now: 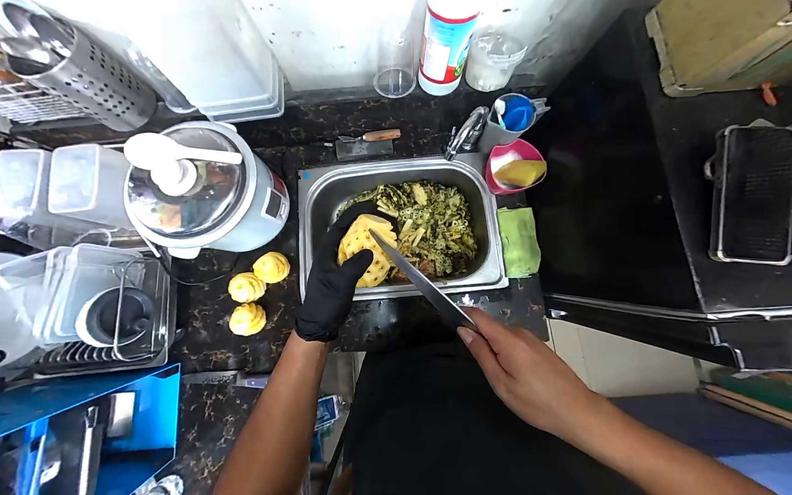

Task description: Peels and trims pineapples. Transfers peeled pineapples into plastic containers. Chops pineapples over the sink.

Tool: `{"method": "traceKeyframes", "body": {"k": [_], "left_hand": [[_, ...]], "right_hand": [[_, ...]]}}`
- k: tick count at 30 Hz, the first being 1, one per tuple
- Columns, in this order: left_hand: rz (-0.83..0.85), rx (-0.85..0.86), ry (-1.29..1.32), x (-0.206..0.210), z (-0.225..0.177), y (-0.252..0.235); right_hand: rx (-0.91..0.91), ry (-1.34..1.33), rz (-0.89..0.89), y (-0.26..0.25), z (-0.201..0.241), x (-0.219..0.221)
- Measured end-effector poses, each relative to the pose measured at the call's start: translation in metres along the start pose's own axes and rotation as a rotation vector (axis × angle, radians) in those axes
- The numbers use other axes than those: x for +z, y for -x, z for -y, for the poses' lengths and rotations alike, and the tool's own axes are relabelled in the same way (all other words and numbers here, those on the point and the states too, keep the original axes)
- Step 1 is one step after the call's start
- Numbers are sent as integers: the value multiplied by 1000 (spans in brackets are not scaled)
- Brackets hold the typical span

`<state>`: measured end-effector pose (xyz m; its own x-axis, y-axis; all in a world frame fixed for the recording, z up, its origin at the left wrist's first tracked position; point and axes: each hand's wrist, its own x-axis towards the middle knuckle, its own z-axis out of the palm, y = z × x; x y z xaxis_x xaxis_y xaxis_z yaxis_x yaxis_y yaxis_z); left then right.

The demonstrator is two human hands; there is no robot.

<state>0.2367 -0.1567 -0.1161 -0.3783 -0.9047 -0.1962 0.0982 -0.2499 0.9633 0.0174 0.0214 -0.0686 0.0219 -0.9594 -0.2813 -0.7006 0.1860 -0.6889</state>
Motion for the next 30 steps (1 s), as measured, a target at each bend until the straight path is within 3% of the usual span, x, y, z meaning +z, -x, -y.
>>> {"method": "traceKeyframes", "body": {"k": [5, 8, 13, 17, 20, 25, 28, 30], "left_hand": [[88, 34, -45, 4, 2, 5], [54, -49, -16, 9, 6, 7], [9, -11, -24, 18, 3, 5], [17, -15, 2, 20, 5, 5], [16, 13, 1, 25, 6, 6], [-55, -27, 66, 23, 9, 1], [-67, 2, 45, 21, 7, -1], [-91, 21, 20, 26, 6, 1]], "right_hand": [[24, 33, 21, -5, 2, 2], [38, 31, 35, -8, 1, -2], [1, 96, -90, -5, -3, 4], [50, 11, -22, -2, -4, -3], [-24, 138, -175, 0, -9, 5], [151, -217, 61, 3, -6, -13], [-6, 123, -164, 4, -11, -2], [-48, 236, -222, 1, -16, 5]]}}
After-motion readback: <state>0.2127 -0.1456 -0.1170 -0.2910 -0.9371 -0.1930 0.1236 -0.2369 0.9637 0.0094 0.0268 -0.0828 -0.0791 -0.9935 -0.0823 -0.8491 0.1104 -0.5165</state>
